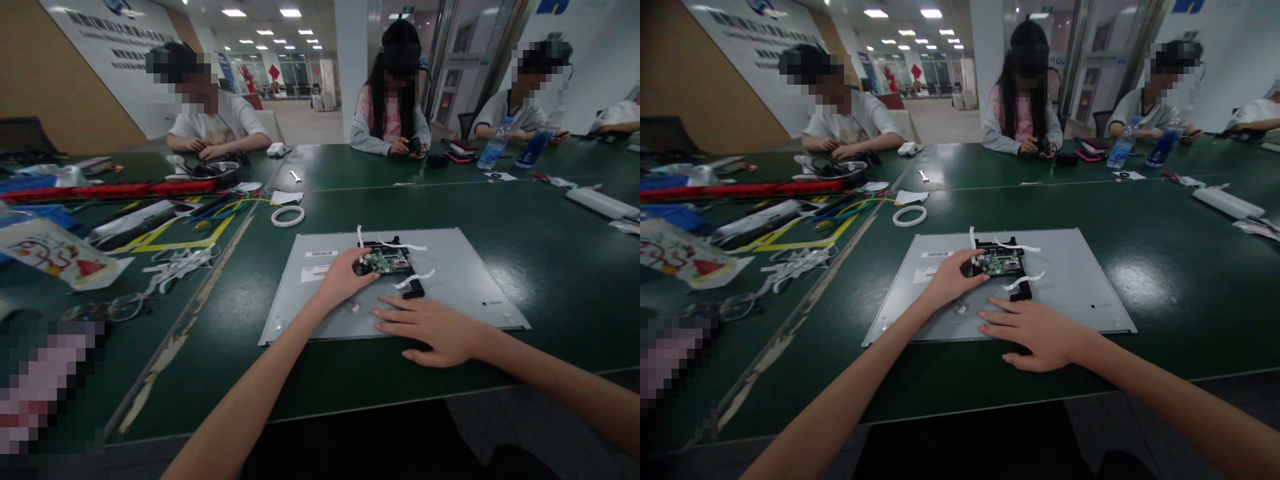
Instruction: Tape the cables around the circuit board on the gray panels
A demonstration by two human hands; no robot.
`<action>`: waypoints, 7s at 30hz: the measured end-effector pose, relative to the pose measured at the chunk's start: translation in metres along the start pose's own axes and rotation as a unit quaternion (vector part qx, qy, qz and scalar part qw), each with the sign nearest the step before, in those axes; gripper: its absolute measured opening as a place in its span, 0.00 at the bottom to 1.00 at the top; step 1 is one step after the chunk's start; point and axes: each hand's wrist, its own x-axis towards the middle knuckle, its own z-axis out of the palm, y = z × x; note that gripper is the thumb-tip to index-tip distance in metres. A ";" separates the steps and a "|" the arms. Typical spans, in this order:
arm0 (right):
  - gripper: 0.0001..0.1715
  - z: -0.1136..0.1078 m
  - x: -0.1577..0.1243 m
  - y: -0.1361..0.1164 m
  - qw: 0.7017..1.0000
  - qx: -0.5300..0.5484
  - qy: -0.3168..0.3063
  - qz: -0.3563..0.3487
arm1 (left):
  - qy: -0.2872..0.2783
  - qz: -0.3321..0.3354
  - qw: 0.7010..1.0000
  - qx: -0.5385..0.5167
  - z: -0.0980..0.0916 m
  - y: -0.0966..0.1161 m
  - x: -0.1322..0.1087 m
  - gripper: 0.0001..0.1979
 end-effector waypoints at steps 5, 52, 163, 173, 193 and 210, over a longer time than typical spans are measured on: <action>0.30 0.004 -0.003 -0.002 0.998 -0.029 0.030 -0.038 | -0.010 0.009 1.000 0.025 0.002 0.000 -0.002 0.25; 0.16 -0.015 -0.004 0.125 0.846 0.142 0.309 0.411 | -0.059 0.005 0.998 0.034 0.001 0.004 0.000 0.28; 0.09 -0.006 0.021 0.100 0.856 -0.058 0.203 0.472 | -0.125 -0.003 0.950 0.288 0.059 0.013 0.079 0.13; 0.10 -0.010 0.015 0.092 0.869 -0.078 0.155 0.462 | -0.128 -0.030 0.951 0.279 0.054 0.018 0.077 0.14; 0.19 -0.041 -0.018 0.083 0.893 0.194 0.080 0.398 | -0.134 -0.033 0.945 0.297 0.054 0.020 0.079 0.12; 0.12 -0.059 -0.025 0.071 0.874 0.370 0.130 0.287 | -0.134 -0.035 0.944 0.301 0.054 0.018 0.079 0.12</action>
